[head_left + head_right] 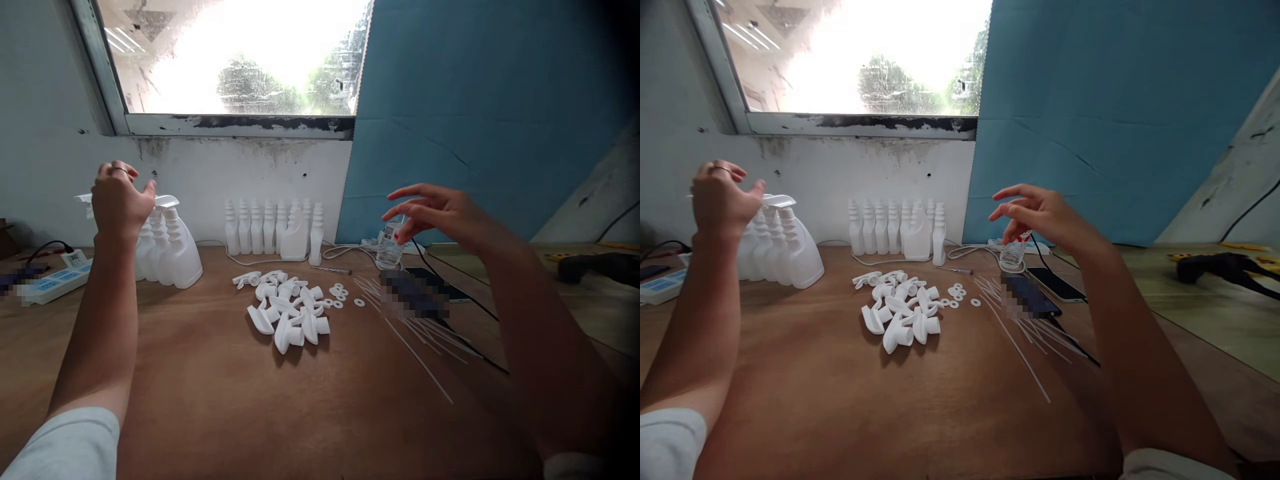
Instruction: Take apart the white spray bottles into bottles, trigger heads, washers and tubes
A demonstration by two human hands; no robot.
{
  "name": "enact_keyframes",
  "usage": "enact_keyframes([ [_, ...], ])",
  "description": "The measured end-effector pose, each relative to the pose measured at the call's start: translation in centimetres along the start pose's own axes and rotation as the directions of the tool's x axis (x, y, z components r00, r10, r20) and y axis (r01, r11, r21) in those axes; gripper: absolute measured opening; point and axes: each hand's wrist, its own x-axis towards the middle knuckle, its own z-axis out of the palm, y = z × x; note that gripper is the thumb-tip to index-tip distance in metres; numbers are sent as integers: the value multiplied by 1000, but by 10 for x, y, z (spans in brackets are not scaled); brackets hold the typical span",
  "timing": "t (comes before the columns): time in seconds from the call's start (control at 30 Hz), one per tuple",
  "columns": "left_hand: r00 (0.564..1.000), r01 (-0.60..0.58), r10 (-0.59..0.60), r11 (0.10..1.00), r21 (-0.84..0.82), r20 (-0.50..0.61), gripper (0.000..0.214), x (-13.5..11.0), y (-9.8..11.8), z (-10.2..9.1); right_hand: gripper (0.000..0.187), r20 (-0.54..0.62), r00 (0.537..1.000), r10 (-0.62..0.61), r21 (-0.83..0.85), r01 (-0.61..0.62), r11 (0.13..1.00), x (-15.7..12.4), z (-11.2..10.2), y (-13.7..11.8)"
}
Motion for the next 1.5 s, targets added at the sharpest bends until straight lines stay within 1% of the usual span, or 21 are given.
enact_keyframes([
  [0.07, 990, -91, 83, 994, -65, -113, 31, -7, 16, -2, 41, 167, 983, 73, -131, -51, 990, 4, 7, 11],
  [0.1, 989, -134, 124, 983, -128, -84, 30, -13, 25, 0, 42, 263, 957, 118, -199, -66, 978, 5, 13, 18],
  [0.17, 966, -211, 246, 932, -293, 86, 29, -33, 42, 14, 41, 436, 877, 200, -336, -47, 941, 6, 29, 38],
  [0.2, 928, -242, 324, 900, -364, 183, 29, -46, 47, 26, 37, 480, 848, 223, -403, -12, 915, 4, 39, 50],
  [0.27, 823, -279, 455, 845, -456, 340, 26, -78, 53, 55, 31, 568, 799, 199, -475, 120, 872, -2, 58, 74],
  [0.3, 756, -283, 513, 816, -503, 407, 27, -95, 53, 70, 29, 584, 787, 200, -479, 135, 867, -6, 67, 86],
  [0.33, 656, -242, 575, 774, -585, 488, 32, -110, 51, 85, 31, 595, 780, 194, -475, 146, 868, -10, 75, 96],
  [0.37, 590, -188, 600, 753, -630, 540, 38, -125, 48, 99, 34, 607, 774, 182, -467, 162, 869, -14, 81, 106],
  [0.4, 562, -168, 607, 748, -642, 561, 43, -137, 45, 111, 35, 613, 772, 168, -457, 173, 873, -17, 85, 114],
  [0.47, 531, -132, 609, 746, -653, 588, 47, -155, 39, 128, 35, 620, 772, 138, -441, 198, 875, -20, 91, 126],
  [0.6, 542, -84, 591, 746, -661, 598, 40, -169, 34, 140, 22, 593, 797, 114, -449, 210, 868, -19, 96, 138],
  [0.7, 613, -41, 537, 754, -655, 579, 33, -171, 33, 137, 14, 535, 840, 92, -470, 205, 859, -20, 98, 139],
  [0.77, 692, -7, 473, 760, -650, 545, 32, -171, 35, 130, 7, 493, 868, 60, -476, 212, 854, -21, 100, 136],
  [0.87, 802, 50, 357, 758, -650, 479, 35, -179, 44, 108, 6, 437, 899, -15, -462, 238, 854, -26, 104, 126],
  [0.93, 828, 114, 317, 711, -694, 462, 38, -191, 55, 85, 12, 391, 918, -68, -448, 254, 857, -29, 108, 115],
  [1.0, 813, 206, 337, 595, -777, 474, 38, -208, 67, 57, 18, 332, 932, -147, -404, 281, 871, -35, 114, 99],
  [1.03, 788, 230, 380, 548, -804, 484, 37, -216, 73, 43, 21, 305, 931, -198, -363, 306, 880, -38, 118, 90],
  [1.13, 687, 207, 558, 464, -861, 465, 31, -237, 86, 8, 25, 223, 885, -408, -159, 446, 881, -51, 129, 60],
  [1.2, 619, 195, 642, 432, -880, 452, 31, -246, 90, -5, 27, 202, 849, -489, -67, 510, 858, -62, 136, 40],
  [1.37, 481, 231, 741, 409, -883, 469, 32, -252, 96, -10, 27, 206, 732, -649, 109, 642, 759, -89, 155, 16],
  [1.5, 442, 229, 772, 396, -889, 457, 31, -252, 98, -7, 17, 178, 638, -749, 128, 740, 661, -100, 171, 18],
])
